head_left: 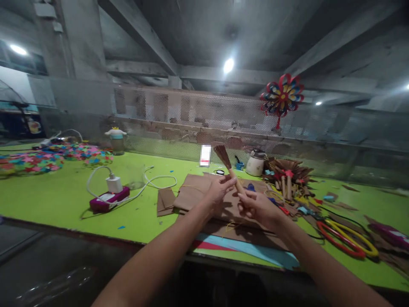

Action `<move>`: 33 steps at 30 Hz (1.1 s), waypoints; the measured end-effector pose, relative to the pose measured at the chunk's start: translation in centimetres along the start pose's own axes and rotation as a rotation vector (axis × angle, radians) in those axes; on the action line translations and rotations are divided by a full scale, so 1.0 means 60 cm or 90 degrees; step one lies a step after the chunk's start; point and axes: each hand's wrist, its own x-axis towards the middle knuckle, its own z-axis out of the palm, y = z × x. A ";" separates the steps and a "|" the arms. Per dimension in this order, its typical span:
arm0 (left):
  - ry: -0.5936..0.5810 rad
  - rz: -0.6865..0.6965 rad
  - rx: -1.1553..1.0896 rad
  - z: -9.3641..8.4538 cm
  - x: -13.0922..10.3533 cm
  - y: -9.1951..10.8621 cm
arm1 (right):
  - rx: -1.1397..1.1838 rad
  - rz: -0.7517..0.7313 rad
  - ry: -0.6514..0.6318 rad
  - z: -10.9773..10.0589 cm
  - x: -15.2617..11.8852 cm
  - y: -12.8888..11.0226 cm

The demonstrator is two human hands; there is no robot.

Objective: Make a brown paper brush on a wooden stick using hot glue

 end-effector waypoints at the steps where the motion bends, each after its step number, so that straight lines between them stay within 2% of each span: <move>1: -0.023 -0.012 -0.012 0.000 -0.002 0.002 | 0.000 0.009 0.003 -0.001 -0.006 0.001; 4: -0.100 -0.056 -0.109 -0.001 -0.006 0.024 | -0.050 0.040 0.005 -0.011 -0.035 -0.010; 7: -0.101 -0.029 -0.229 -0.014 -0.001 0.062 | -0.164 0.086 -0.012 -0.025 -0.079 -0.031; 9: -0.042 -0.008 -0.269 -0.032 0.009 0.090 | -0.225 0.107 -0.031 -0.037 -0.110 -0.044; 12: 0.138 -0.045 -0.227 -0.073 0.027 0.130 | -0.283 0.124 -0.065 -0.056 -0.143 -0.058; 16: 0.203 -0.026 -0.183 -0.140 0.039 0.189 | -0.369 0.122 -0.109 -0.076 -0.158 -0.072; 21: 0.273 -0.001 -0.117 -0.211 0.013 0.259 | -0.448 0.119 -0.141 -0.084 -0.151 -0.093; 26: 0.335 -0.071 -0.022 -0.263 -0.036 0.291 | -0.515 0.101 -0.189 -0.098 -0.115 -0.094; 30: 0.433 -0.125 0.118 -0.273 -0.062 0.293 | -0.525 0.099 -0.216 -0.113 -0.067 -0.076; 33: 0.440 -0.108 0.256 -0.261 -0.091 0.287 | -0.505 0.116 -0.221 -0.117 -0.030 -0.059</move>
